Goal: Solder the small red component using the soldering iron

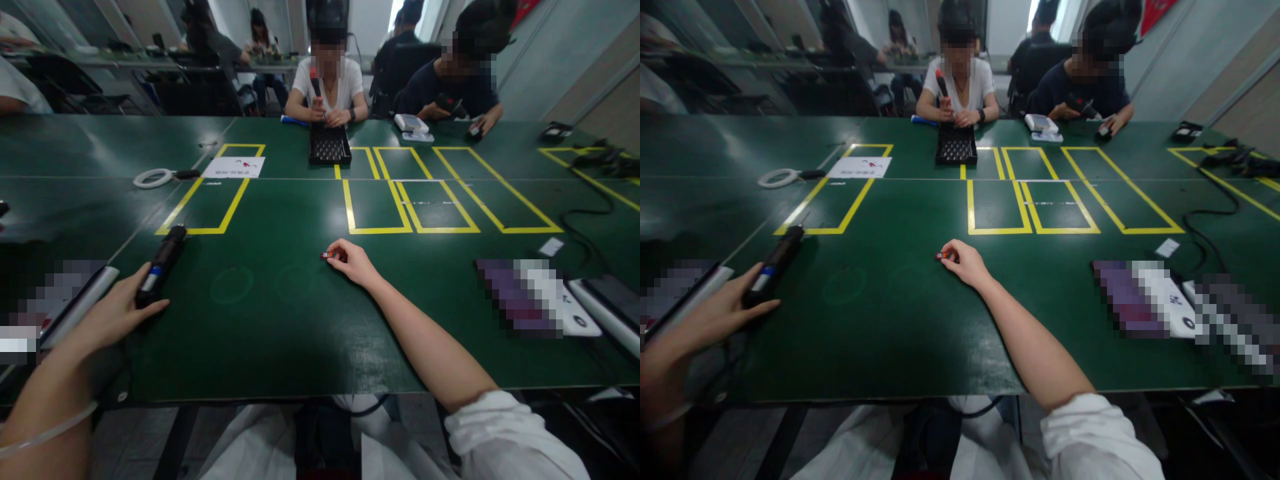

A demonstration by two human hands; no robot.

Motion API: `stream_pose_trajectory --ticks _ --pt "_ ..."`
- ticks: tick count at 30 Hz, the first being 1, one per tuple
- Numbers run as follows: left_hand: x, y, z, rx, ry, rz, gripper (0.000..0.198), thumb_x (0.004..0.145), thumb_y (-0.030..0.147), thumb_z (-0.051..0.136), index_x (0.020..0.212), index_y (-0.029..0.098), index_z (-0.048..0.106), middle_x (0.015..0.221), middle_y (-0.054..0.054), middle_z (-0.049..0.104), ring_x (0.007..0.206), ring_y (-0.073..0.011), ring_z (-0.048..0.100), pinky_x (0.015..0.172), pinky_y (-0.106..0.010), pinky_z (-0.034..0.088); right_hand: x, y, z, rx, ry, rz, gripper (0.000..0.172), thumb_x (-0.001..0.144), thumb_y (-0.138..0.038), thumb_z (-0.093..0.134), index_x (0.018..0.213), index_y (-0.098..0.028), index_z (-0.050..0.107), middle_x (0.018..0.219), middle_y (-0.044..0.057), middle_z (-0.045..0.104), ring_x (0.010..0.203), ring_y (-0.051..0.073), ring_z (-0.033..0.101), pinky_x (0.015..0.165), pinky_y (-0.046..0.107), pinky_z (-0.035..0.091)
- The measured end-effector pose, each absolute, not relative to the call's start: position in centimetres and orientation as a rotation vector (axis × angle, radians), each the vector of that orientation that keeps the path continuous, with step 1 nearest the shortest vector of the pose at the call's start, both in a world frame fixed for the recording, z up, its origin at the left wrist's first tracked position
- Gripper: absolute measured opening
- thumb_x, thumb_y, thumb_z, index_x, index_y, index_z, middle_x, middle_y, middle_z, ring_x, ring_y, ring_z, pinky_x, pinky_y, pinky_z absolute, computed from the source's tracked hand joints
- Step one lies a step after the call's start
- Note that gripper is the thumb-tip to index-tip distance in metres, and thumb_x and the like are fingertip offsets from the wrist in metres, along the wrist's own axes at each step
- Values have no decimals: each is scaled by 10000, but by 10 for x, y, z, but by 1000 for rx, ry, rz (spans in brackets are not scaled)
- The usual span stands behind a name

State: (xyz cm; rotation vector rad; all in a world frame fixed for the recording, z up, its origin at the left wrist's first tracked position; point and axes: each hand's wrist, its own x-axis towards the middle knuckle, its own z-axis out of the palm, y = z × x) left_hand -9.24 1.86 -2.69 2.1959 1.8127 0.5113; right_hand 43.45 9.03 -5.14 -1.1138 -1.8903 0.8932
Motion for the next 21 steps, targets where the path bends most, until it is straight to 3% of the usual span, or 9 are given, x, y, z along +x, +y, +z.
stream_pose_trajectory --ticks 5,12,16,21 --pt "-72 16 -36 2084 2073 515 869 673 624 593 1445 324 329 1374 -82 527 1288 -462 445 1058 -643 366 433 90 -51 -1136 -1903 876 168 795 -222 633 957 -180 621 712 -27 580 633 117 534 625 237 396" --pt "30 27 -19 2144 1834 403 883 793 488 545 1532 209 152 1535 -109 352 1377 -361 380 1132 -554 318 433 91 -52 -1142 -1893 876 172 788 -228 637 953 -180 621 710 -30 577 636 116 540 628 238 392" --pt "105 42 -15 2156 1655 432 891 804 460 529 1534 115 151 1546 -191 297 1423 -348 309 1165 -519 268 434 90 -48 -1111 -1872 897 148 778 -231 638 913 -177 610 693 -32 575 616 112 530 622 242 394" --pt "189 64 -26 2115 1531 555 873 783 361 565 1530 135 174 1567 -186 243 1460 -328 230 1190 -501 214 435 88 -45 -1054 -1777 973 172 763 -247 629 910 -182 571 714 -28 577 595 101 499 589 235 397"
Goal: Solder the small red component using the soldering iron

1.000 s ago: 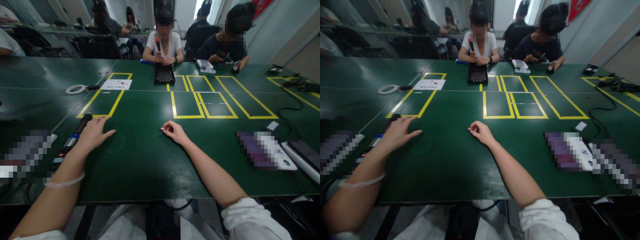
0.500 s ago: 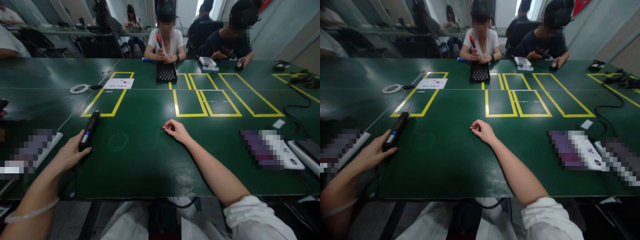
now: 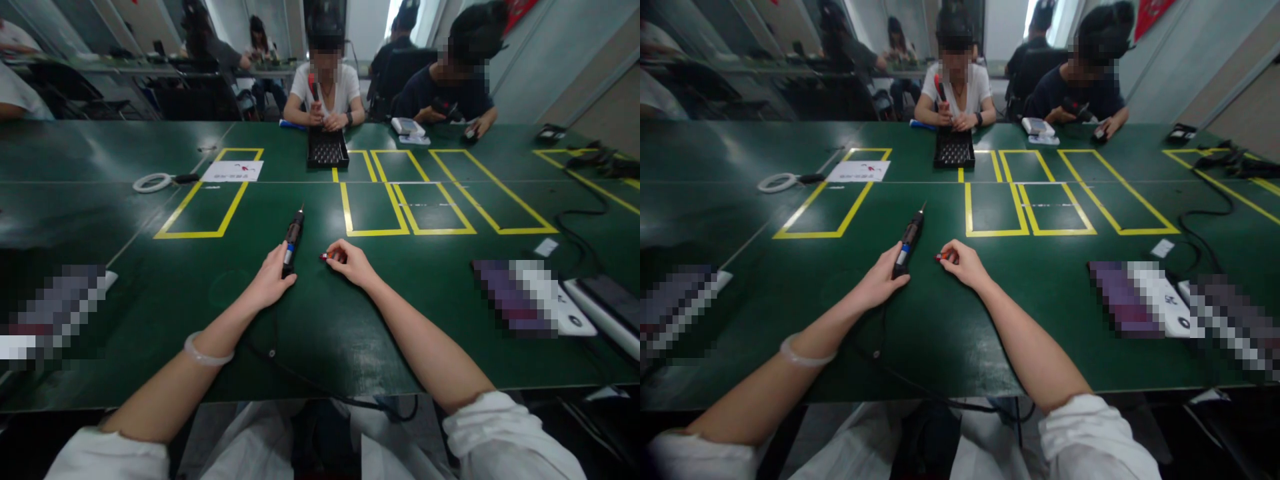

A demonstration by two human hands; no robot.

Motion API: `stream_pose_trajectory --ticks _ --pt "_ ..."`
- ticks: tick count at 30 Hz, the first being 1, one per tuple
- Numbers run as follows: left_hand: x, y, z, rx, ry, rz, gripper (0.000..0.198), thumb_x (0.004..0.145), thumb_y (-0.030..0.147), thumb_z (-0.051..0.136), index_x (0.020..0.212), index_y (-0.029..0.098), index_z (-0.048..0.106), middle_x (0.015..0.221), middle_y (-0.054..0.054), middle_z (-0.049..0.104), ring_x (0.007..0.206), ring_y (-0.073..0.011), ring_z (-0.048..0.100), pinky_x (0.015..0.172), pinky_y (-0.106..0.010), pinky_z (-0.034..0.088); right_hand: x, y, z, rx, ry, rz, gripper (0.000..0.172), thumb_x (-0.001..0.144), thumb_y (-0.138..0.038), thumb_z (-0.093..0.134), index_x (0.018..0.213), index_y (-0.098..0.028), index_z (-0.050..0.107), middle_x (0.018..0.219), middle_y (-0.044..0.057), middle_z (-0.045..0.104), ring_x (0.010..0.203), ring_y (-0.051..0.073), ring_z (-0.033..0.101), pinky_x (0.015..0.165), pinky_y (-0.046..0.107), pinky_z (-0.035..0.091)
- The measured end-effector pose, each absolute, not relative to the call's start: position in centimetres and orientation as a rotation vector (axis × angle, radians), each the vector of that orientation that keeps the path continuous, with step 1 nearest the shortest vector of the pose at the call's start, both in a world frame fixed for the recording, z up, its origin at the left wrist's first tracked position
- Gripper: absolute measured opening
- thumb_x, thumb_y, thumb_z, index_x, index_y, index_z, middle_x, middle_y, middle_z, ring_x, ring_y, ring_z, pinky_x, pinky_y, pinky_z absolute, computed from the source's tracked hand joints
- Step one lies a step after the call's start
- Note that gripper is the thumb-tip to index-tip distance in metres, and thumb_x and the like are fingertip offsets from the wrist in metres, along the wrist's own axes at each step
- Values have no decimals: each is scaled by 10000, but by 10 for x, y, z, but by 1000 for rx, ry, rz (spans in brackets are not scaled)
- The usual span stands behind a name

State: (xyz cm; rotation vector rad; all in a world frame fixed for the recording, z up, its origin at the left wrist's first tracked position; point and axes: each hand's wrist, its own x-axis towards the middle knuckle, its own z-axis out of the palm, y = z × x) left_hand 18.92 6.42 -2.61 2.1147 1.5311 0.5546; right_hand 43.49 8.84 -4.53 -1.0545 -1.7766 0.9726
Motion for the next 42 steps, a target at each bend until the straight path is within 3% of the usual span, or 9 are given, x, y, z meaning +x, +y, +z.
stream_pose_trajectory --ticks 3,8,14,21,26,30,42 --pt "226 78 -33 2090 1481 636 902 751 302 606 1527 146 173 1566 -204 229 1472 -347 181 1173 -539 217 436 88 -44 -1023 -1718 992 200 756 -257 616 928 -190 539 769 -19 585 591 93 487 567 227 395" --pt "247 91 -30 2075 1410 502 1045 678 358 703 1534 124 151 1591 -258 86 1475 -431 50 1155 -605 161 438 88 -42 -994 -1734 985 125 747 -224 585 851 -194 523 661 -51 496 554 92 441 549 228 376" --pt "228 83 -28 2179 1210 462 1042 690 311 706 1548 206 123 1619 -187 -26 1486 -396 21 1171 -574 160 439 85 -39 -942 -1813 1085 131 745 -237 597 822 -201 498 640 -59 476 536 86 411 529 221 353" --pt "228 79 -28 2161 1214 485 1002 696 238 667 1545 194 138 1620 -180 -23 1492 -376 21 1180 -555 159 437 80 -36 -862 -1928 1099 138 790 -265 632 857 -191 535 707 -31 536 598 101 480 579 233 403" --pt "231 78 -25 2138 1256 453 1018 691 296 690 1538 120 155 1607 -228 -33 1491 -380 24 1186 -526 158 434 80 -40 -842 -1998 1014 117 819 -263 641 869 -183 571 810 -1 562 663 113 530 625 244 436" --pt "232 78 -25 2155 1251 520 1026 679 375 730 1531 173 195 1609 -216 28 1482 -405 73 1166 -567 175 432 80 -43 -844 -2035 961 105 846 -272 637 905 -191 605 881 18 586 713 128 553 673 262 457" --pt "237 73 -22 2232 1414 424 946 734 468 675 1521 168 244 1595 -216 123 1448 -407 215 1132 -549 257 427 78 -40 -822 -2074 817 83 882 -251 623 930 -185 629 859 22 566 759 141 552 714 264 453"
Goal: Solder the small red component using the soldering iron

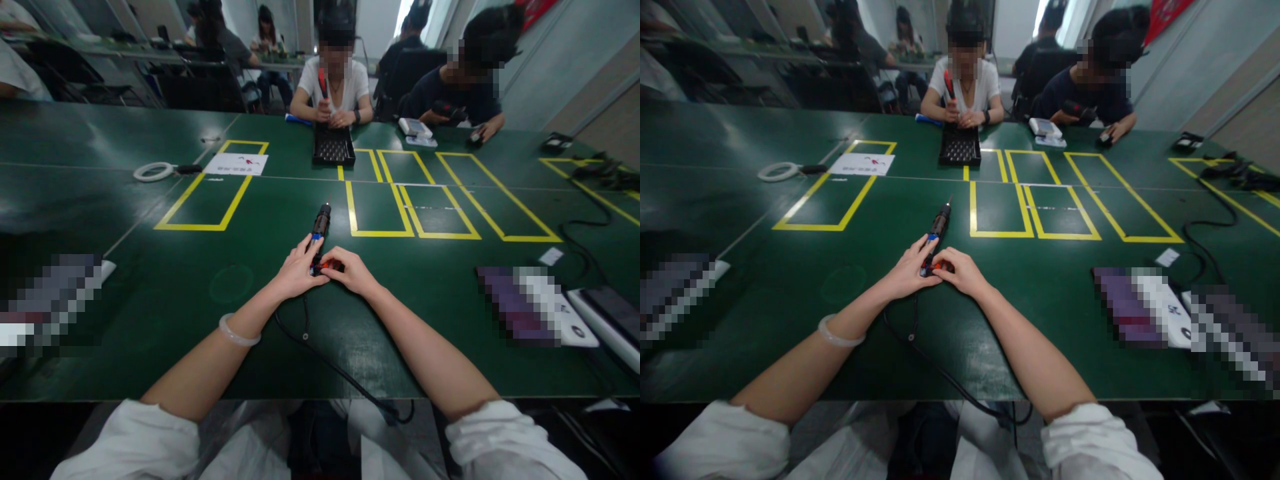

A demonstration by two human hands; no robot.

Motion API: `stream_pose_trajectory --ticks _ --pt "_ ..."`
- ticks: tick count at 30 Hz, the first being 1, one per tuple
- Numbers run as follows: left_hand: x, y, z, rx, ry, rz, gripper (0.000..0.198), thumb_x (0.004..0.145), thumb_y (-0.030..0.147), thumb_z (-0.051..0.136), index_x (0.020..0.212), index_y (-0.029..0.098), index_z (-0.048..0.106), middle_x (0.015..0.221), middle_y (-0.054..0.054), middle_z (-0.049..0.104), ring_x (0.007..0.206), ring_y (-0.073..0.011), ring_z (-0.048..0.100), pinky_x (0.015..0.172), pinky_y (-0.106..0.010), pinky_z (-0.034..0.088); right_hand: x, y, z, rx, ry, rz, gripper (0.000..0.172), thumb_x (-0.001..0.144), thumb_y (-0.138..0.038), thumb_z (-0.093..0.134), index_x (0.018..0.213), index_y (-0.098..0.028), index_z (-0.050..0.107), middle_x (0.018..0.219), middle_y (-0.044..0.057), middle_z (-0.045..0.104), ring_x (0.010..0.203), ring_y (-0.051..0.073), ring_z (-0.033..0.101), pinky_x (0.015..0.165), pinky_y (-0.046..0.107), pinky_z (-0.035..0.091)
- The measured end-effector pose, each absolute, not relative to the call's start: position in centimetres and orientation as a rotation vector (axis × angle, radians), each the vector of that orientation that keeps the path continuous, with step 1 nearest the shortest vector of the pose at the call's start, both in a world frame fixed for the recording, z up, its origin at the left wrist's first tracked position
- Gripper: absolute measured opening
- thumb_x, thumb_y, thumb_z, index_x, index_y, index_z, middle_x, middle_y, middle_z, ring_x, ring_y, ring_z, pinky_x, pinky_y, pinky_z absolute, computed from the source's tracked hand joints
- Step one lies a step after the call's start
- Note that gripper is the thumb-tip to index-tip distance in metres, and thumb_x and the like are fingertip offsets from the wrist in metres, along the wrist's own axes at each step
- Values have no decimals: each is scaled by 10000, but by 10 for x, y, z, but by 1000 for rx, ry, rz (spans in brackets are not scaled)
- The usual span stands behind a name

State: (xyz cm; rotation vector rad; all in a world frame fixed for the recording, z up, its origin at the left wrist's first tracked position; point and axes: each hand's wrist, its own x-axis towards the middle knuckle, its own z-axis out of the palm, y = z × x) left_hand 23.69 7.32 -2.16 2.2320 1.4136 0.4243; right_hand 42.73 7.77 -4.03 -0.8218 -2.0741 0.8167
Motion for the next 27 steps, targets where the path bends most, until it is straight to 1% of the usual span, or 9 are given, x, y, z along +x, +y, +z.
stream_pose_trajectory --ticks 6,9,11,15,18,22,24,27 --pt "238 71 -24 2320 1488 409 878 755 500 655 1508 238 286 1582 -171 201 1394 -398 316 1080 -541 330 424 79 -42 -805 -2073 763 68 862 -225 649 901 -169 656 886 29 535 783 139 545 733 258 452" --pt "239 69 -22 2349 1515 392 835 771 501 637 1499 249 314 1574 -168 216 1360 -398 358 1055 -533 357 423 78 -40 -823 -2080 775 84 868 -231 635 908 -173 681 846 22 530 736 131 541 700 250 449" --pt "240 68 -20 2363 1529 378 794 785 506 619 1487 261 342 1569 -161 226 1341 -399 377 1041 -531 371 423 77 -38 -827 -2093 790 115 890 -235 596 916 -169 686 828 26 555 731 133 550 703 251 447" --pt "242 64 -13 2367 1570 356 714 803 558 586 1446 300 413 1554 -143 251 1292 -396 419 1009 -529 396 424 75 -36 -840 -2057 860 185 914 -181 472 955 -162 651 893 40 626 794 142 574 770 265 446" --pt "245 60 -7 2358 1633 351 607 849 570 514 1398 314 474 1523 -125 308 1229 -377 466 982 -531 417 425 76 -37 -863 -1988 952 193 905 -174 440 1014 -164 599 888 21 626 786 139 571 780 267 444" --pt "251 55 -1 2352 1688 346 500 887 516 468 1332 297 536 1494 -104 350 1186 -348 485 972 -517 437 426 79 -43 -886 -1927 1020 177 912 -218 444 1034 -179 565 824 -5 596 745 132 557 761 268 444" --pt "252 55 -1 2351 1695 348 478 889 467 476 1336 306 528 1484 -97 354 1187 -339 480 962 -510 452 426 80 -47 -894 -1886 1061 182 910 -236 456 1051 -185 559 781 -16 581 704 128 553 730 265 449" --pt "251 56 -2 2356 1707 335 499 878 421 491 1369 332 492 1480 -91 347 1203 -339 468 942 -508 475 427 83 -51 -898 -1805 1112 186 892 -256 494 1052 -188 562 774 -17 579 673 121 553 684 258 455"
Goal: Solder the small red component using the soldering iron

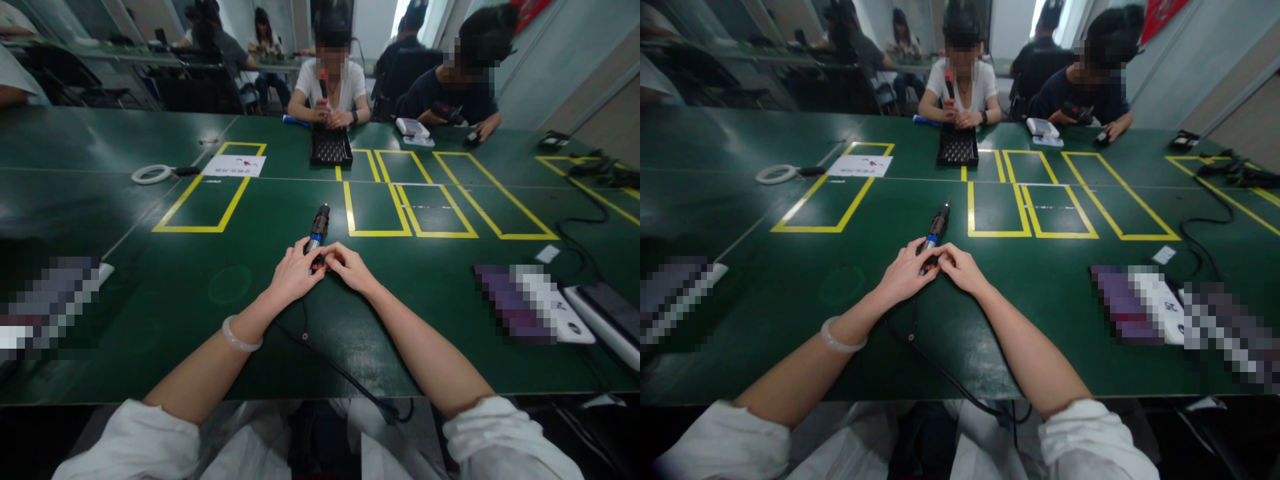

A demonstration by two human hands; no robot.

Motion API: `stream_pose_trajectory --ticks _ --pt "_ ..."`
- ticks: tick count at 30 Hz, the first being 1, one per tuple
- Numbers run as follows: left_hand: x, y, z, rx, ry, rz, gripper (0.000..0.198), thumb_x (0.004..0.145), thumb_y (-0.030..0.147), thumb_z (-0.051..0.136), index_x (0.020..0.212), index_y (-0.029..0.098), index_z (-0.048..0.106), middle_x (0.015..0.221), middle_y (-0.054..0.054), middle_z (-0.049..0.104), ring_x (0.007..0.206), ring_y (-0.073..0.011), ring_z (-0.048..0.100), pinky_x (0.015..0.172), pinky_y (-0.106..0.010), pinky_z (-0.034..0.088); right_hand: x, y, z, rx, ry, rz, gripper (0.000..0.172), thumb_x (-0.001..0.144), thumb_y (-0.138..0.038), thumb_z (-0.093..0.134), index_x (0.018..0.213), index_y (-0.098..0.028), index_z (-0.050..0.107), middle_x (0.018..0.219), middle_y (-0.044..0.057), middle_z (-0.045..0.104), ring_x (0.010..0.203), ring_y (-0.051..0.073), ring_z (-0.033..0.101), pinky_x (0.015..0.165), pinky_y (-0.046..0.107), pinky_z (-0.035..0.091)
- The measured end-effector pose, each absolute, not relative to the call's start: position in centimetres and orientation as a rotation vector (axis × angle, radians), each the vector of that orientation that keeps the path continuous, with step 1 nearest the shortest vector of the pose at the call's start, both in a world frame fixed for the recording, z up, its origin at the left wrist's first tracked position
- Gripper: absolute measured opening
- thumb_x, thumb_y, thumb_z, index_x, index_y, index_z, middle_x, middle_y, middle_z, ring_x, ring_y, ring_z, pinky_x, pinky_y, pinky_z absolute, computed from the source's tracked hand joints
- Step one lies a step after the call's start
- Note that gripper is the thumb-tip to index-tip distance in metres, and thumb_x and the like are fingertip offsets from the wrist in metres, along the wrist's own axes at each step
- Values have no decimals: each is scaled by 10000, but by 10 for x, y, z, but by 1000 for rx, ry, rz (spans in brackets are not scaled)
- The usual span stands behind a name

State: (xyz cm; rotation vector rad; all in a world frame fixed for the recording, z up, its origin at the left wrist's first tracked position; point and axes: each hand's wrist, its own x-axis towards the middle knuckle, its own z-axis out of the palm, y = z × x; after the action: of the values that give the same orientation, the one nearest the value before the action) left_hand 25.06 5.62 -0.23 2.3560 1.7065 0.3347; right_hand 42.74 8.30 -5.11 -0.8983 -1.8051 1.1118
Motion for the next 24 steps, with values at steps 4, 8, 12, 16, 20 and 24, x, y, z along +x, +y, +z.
stream_pose_trajectory --ticks 4,8,12,16,20,24 --pt "238 55 -3 2400 1693 297 517 864 418 498 1375 340 492 1486 -79 332 1204 -337 467 951 -511 483 429 87 -56 -901 -1696 1205 190 876 -291 524 1034 -190 549 759 -15 587 657 115 562 655 250 469" --pt "210 48 -2 2423 1713 268 525 867 439 481 1385 359 485 1493 -60 325 1195 -327 474 962 -510 483 430 88 -57 -894 -1677 1228 192 864 -278 533 1029 -184 555 761 -10 604 661 113 573 661 251 471" --pt "167 36 -2 2388 1798 243 542 867 479 465 1395 359 478 1484 -71 325 1202 -331 474 965 -511 478 430 87 -54 -903 -1697 1239 168 852 -253 535 998 -177 568 760 -8 610 649 107 569 664 250 463" --pt "112 27 -6 2338 1907 224 573 869 515 449 1409 324 469 1483 -98 325 1217 -336 466 1006 -518 434 430 85 -50 -942 -1725 1230 155 840 -244 544 969 -167 583 765 -2 623 657 107 577 666 247 455" --pt "51 20 -7 2311 2007 209 531 892 489 422 1380 291 487 1488 -93 341 1289 -329 414 1067 -497 368 430 84 -47 -968 -1761 1202 149 838 -237 544 955 -162 598 758 -1 630 660 108 578 666 244 449" --pt "-3 15 -3 2235 2103 188 474 902 488 403 1340 326 481 1486 -45 366 1332 -321 384 1083 -483 340 430 83 -44 -985 -1787 1193 148 842 -231 539 951 -158 606 758 3 635 658 108 578 660 243 445"
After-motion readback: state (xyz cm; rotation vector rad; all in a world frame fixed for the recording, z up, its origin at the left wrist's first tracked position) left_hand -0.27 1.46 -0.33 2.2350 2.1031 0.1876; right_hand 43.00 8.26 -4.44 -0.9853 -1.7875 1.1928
